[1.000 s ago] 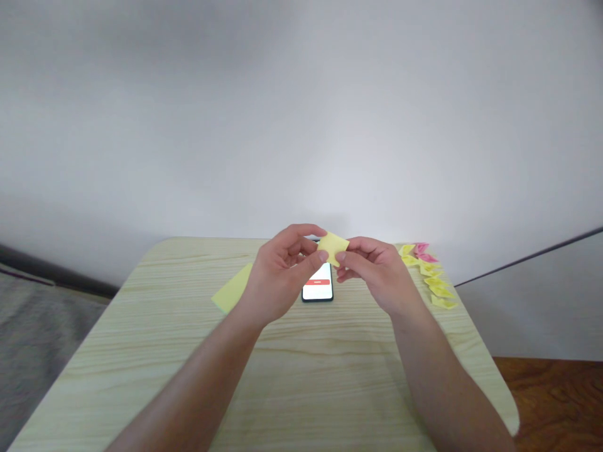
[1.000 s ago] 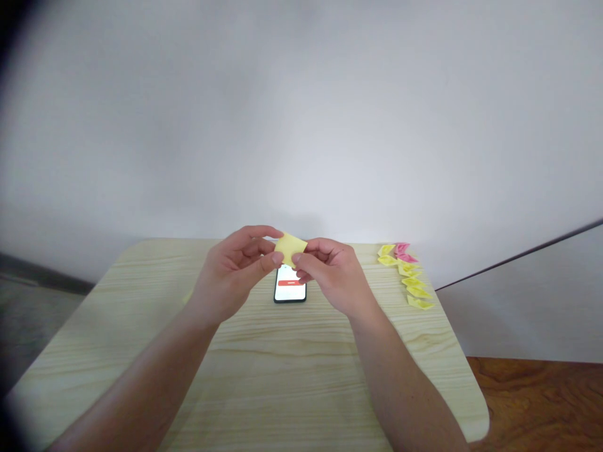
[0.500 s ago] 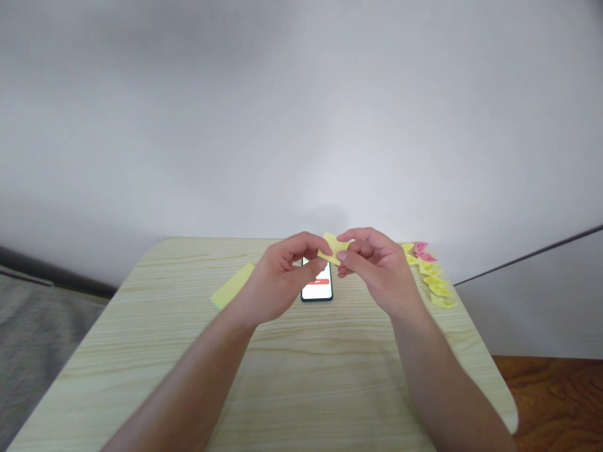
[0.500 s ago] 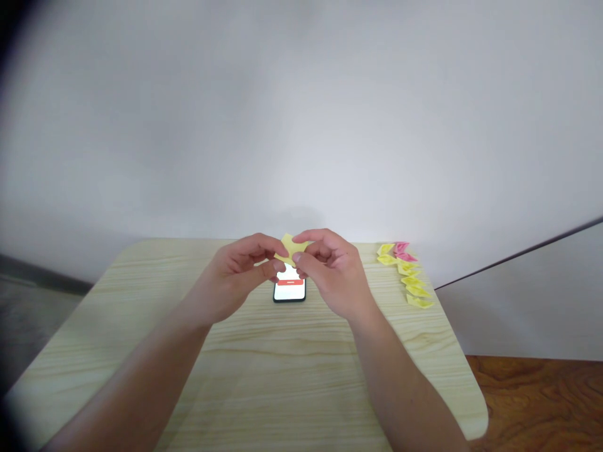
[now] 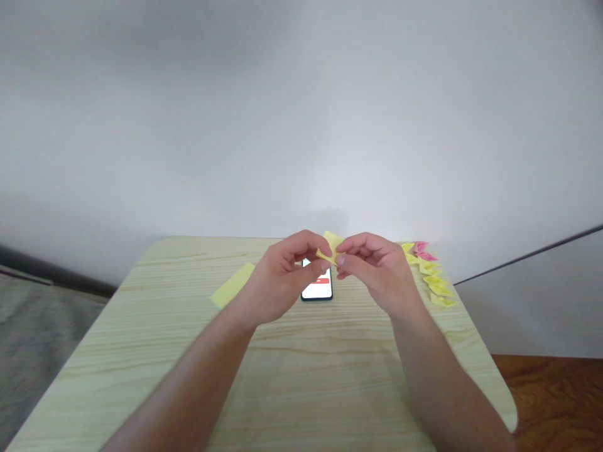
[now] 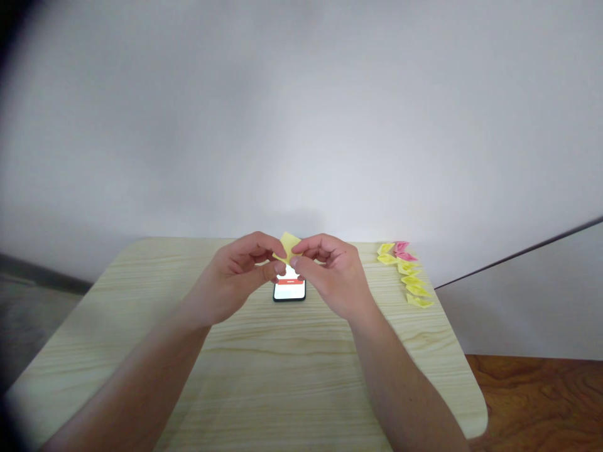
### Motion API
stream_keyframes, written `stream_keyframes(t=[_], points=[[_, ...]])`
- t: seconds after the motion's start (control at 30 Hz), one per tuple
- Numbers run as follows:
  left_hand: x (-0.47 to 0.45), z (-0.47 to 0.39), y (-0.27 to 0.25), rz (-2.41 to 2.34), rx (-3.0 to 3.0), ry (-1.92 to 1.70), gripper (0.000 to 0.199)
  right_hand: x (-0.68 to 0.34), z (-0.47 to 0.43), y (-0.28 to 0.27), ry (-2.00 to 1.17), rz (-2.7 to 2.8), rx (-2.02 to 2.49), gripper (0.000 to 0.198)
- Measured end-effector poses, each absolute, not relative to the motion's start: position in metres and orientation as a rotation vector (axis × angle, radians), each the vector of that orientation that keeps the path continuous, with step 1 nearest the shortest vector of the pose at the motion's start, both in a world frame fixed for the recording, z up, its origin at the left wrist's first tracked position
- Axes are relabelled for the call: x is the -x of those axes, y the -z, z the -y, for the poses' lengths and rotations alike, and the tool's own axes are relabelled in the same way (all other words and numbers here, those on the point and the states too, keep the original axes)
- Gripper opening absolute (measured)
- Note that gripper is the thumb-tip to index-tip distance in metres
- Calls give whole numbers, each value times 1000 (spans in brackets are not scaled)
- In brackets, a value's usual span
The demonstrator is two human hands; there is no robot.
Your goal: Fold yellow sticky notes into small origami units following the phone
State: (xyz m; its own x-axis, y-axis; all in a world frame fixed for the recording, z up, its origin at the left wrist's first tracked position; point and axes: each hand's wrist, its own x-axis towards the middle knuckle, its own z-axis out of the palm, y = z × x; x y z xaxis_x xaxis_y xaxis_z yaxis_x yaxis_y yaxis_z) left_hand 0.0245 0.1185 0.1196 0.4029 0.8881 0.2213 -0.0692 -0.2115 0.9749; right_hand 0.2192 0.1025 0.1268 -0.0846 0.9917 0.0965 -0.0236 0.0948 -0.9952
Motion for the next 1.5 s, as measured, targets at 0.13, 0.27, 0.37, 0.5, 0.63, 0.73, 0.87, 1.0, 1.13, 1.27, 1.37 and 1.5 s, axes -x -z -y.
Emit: stream_keyframes(t=[0.13, 0.27, 0.37, 0.5, 0.63, 0.73, 0.87, 1.0, 1.13, 1.27, 1.37, 1.5], points=[[-24, -118, -117, -774, -1497, -1148, 19, -221, -104, -126, -1321, 1220, 1042, 11], [-24, -117, -115, -772, -1454, -1188, 22, -222, -103, -128, -1314, 1257, 1007, 16], [-25, -116, -116, -775, -1407, -1212, 24, -222, -102, -129, -1266, 1280, 995, 18], [-25, -115, -117, -734, -1373, -1225, 28, -222, -101, -130, -1290, 1295, 962, 24], [-25, -114, -119, -740, -1369, -1242, 26, -221, -100, -132, -1285, 1304, 974, 25], [-25, -114, -120, -767, -1387, -1240, 25, -219, -98, -133, -1174, 1325, 1007, 18], [-27, -113, -121, -783, -1399, -1232, 24, -218, -98, -130, -997, 1353, 1069, 13], [-28, -114, -118, -839, -1420, -1245, 25, -218, -100, -128, -970, 1359, 1057, 13], [-28, -114, -116, -895, -1479, -1312, 21, -219, -100, -131, -1044, 1334, 1016, 11], [-28, -114, -118, -893, -1552, -1358, 15, -219, -100, -133, -1052, 1339, 1013, 10], [-28, -114, -119, -876, -1559, -1377, 12, -220, -101, -133, -1003, 1366, 1009, 9], [-30, -113, -119, -863, -1519, -1362, 11, -219, -101, -133, -971, 1381, 981, 7]])
